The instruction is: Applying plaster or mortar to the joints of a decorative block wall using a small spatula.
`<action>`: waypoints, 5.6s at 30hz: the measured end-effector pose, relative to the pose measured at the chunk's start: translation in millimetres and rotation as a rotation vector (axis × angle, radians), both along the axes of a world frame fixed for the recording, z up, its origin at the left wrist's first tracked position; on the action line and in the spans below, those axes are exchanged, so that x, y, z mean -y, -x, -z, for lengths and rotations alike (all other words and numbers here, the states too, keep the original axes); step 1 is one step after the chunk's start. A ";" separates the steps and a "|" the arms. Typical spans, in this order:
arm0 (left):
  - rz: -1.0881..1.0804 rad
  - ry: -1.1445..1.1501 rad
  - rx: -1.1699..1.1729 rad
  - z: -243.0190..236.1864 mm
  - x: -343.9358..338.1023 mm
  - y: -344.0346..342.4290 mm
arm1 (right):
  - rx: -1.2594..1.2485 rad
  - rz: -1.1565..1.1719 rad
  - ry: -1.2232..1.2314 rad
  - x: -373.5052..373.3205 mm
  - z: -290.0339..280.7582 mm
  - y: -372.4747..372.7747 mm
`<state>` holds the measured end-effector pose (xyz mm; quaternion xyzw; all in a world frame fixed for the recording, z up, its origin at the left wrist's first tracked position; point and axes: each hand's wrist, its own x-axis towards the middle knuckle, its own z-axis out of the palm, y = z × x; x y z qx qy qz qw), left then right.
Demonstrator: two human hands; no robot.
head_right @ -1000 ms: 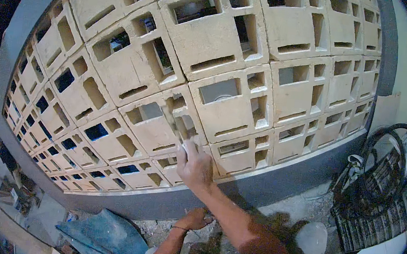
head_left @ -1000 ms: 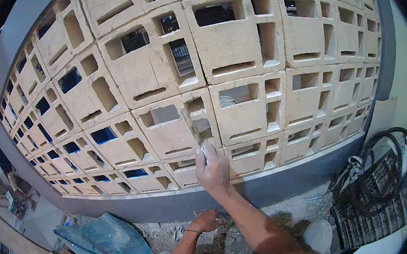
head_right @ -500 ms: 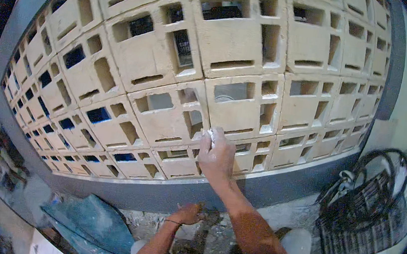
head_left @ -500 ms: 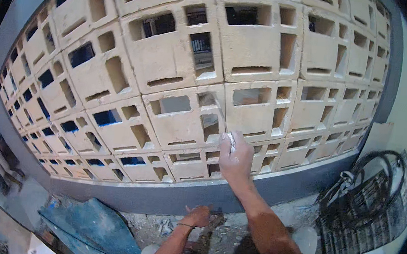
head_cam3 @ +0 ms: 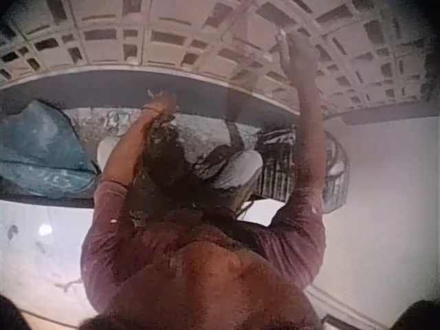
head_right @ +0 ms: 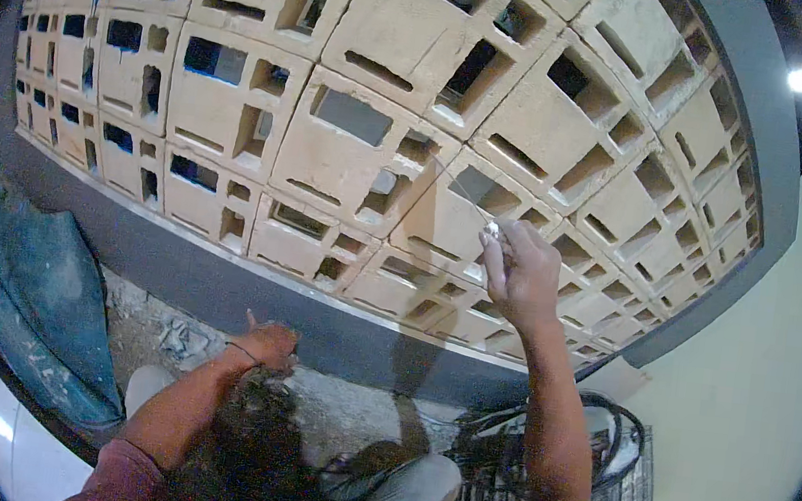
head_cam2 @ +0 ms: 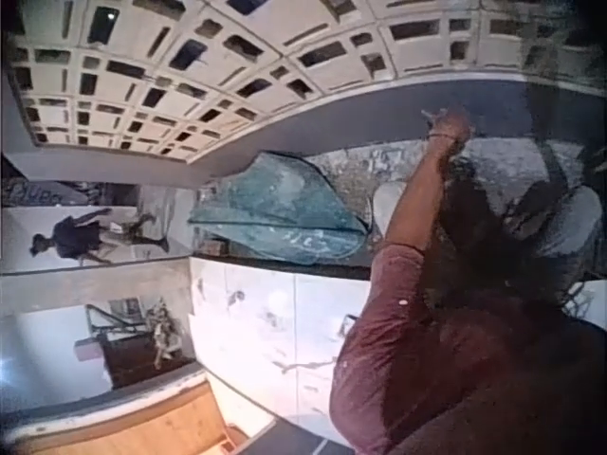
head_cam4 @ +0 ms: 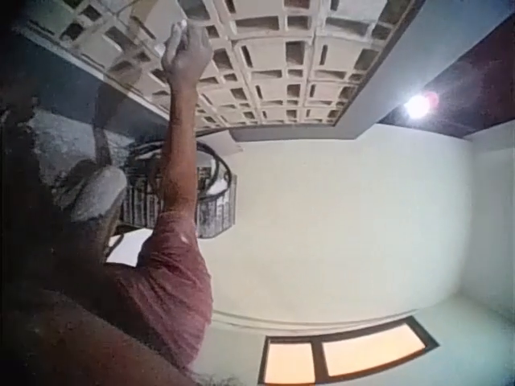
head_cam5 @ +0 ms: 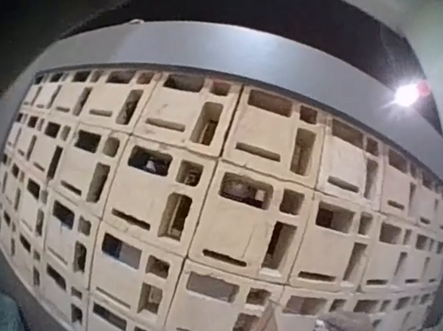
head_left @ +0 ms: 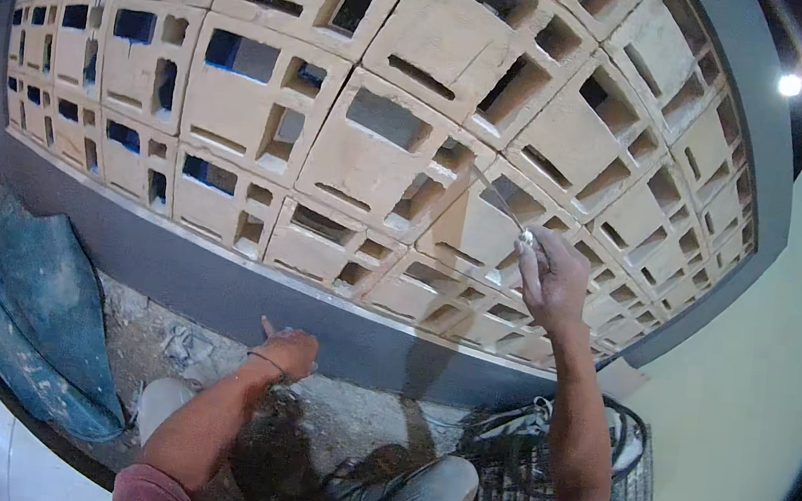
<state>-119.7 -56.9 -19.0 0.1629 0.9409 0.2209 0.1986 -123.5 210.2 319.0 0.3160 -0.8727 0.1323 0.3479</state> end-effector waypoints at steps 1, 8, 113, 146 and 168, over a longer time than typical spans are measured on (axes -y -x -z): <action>0.002 -0.022 -0.004 0.4 -6.0 -1.6 | 0.004 -0.003 -0.015 -0.6 -0.9 2.0; 0.006 -0.007 -0.029 6.0 -13.2 -2.1 | -0.188 -0.047 -0.105 -7.3 -20.7 1.4; -0.532 -1.718 -0.042 -216.9 -39.0 -81.2 | 1.281 -0.299 0.771 -52.8 279.3 -104.9; -0.455 -2.247 0.659 -354.2 8.7 18.3 | 1.061 0.086 -0.057 -48.8 342.9 -113.4; -0.571 -1.546 0.089 -287.3 -30.9 6.3 | 1.115 -0.020 -0.081 0.7 316.1 -113.2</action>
